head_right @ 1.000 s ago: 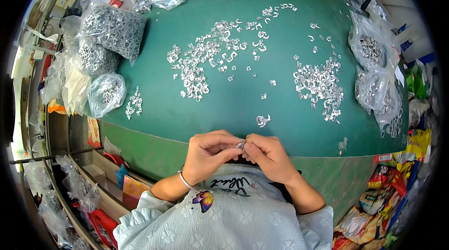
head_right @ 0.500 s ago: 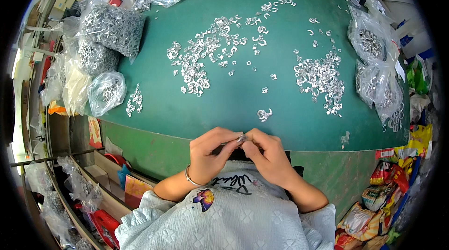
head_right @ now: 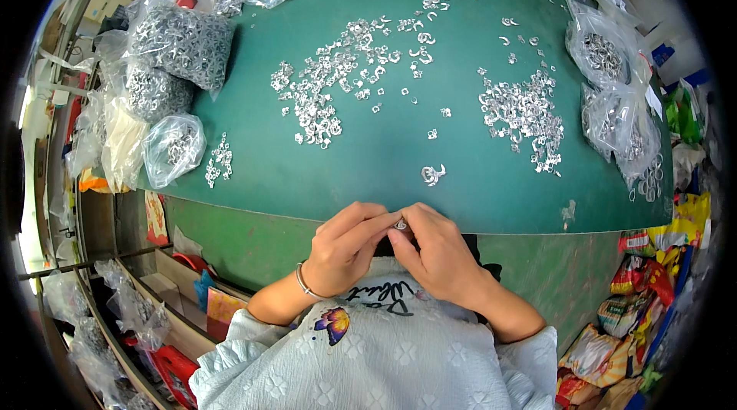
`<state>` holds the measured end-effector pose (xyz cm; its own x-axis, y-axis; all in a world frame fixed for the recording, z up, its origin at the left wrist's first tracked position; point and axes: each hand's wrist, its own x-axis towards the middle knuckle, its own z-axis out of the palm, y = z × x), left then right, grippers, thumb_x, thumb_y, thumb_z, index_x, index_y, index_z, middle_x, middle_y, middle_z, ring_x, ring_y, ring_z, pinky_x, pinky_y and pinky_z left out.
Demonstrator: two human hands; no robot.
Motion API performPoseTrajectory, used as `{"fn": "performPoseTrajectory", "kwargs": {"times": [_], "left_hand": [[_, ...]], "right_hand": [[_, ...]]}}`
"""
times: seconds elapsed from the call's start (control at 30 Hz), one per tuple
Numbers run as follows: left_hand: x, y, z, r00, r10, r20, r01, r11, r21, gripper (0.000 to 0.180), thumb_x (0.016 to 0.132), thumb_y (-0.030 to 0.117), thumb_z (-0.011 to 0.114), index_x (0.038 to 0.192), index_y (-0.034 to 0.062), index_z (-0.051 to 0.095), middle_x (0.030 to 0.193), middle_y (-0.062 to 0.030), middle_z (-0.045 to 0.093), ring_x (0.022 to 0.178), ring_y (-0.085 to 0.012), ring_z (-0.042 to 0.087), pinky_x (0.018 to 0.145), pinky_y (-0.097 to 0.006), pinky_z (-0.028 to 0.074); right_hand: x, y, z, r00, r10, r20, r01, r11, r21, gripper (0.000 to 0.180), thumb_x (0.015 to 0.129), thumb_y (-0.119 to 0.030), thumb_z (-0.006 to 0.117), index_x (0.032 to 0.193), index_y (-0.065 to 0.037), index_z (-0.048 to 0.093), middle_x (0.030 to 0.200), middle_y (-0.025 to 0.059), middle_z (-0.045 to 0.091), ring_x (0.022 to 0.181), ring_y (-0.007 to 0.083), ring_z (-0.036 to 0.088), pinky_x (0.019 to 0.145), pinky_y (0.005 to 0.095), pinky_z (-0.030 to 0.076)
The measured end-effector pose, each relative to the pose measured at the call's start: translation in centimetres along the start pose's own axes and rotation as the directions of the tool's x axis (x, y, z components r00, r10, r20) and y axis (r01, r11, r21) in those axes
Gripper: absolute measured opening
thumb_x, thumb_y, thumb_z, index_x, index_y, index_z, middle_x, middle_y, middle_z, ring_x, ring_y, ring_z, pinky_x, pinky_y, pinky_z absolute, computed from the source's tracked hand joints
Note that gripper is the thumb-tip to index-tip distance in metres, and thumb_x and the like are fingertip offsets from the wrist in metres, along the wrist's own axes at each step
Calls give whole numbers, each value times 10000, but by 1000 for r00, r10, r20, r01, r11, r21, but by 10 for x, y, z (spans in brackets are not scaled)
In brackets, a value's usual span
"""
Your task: The person sorts small metal decorative components on a green tabletop by hand, picking them up from piles and placing them into different areas or plastic bags.
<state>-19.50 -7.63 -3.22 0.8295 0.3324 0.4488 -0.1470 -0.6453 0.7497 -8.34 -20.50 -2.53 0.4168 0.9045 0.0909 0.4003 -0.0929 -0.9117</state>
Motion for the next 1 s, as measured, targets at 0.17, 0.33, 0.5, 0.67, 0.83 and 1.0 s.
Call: {"fn": "performPoseTrajectory", "kwargs": {"times": [0.17, 0.33, 0.5, 0.67, 0.83, 1.0], "left_hand": [[-3, -2, 1, 998, 53, -17, -53, 999, 12, 357, 676, -148, 641, 1004, -11, 667, 862, -113, 616, 678, -225, 612, 558, -294, 498], [-1, -2, -3, 999, 35, 10, -35, 999, -4, 317, 721, -138, 648, 1016, -23, 658, 901, -123, 618, 730, -219, 626, 609, -283, 509], [1, 4, -3, 976, -212, 49, 217, 935, -279, 308, 791, -128, 627, 1085, -38, 629, 998, -121, 608, 887, -188, 636, 770, -273, 530], [-8, -2, 0, 922, -355, 151, 383, 786, -486, 269, 823, -127, 605, 1082, -54, 614, 1078, -119, 573, 969, -179, 613, 858, -286, 532], [-8, -9, 3, 907, -399, 136, 405, 733, -546, 225, 827, -127, 605, 1040, -57, 616, 1065, -121, 570, 952, -172, 610, 854, -284, 532], [-6, -6, 3, 897, -418, 146, 415, 677, -608, 215, 814, -120, 627, 1019, -54, 626, 1041, -120, 574, 917, -172, 608, 823, -281, 530]], "right_hand": [[-2, 1, 0, 998, -49, 30, 50, 998, -31, 114, 878, -58, 559, 937, 21, 502, 733, 148, 492, 650, 317, 503, 597, 404, 414], [-2, -2, 0, 1000, -5, 3, 5, 1000, 12, 147, 874, -57, 585, 973, 20, 508, 762, 146, 514, 662, 309, 526, 598, 393, 427], [-5, -1, 2, 995, 32, -94, -26, 997, 68, 183, 846, -20, 631, 1007, 10, 550, 793, 136, 567, 673, 280, 568, 593, 358, 450], [-4, 5, 4, 991, 17, -131, -11, 999, 45, 150, 839, 14, 630, 978, 20, 575, 771, 126, 579, 668, 259, 576, 591, 341, 458], [-4, 1, 6, 989, 58, -132, -51, 997, 57, 161, 839, 14, 632, 996, 23, 596, 782, 115, 598, 658, 216, 579, 591, 320, 460], [-6, 7, 6, 986, 97, -136, -71, 980, 186, 136, 826, 17, 651, 960, 24, 628, 802, 110, 630, 650, 193, 573, 585, 309, 457]]}}
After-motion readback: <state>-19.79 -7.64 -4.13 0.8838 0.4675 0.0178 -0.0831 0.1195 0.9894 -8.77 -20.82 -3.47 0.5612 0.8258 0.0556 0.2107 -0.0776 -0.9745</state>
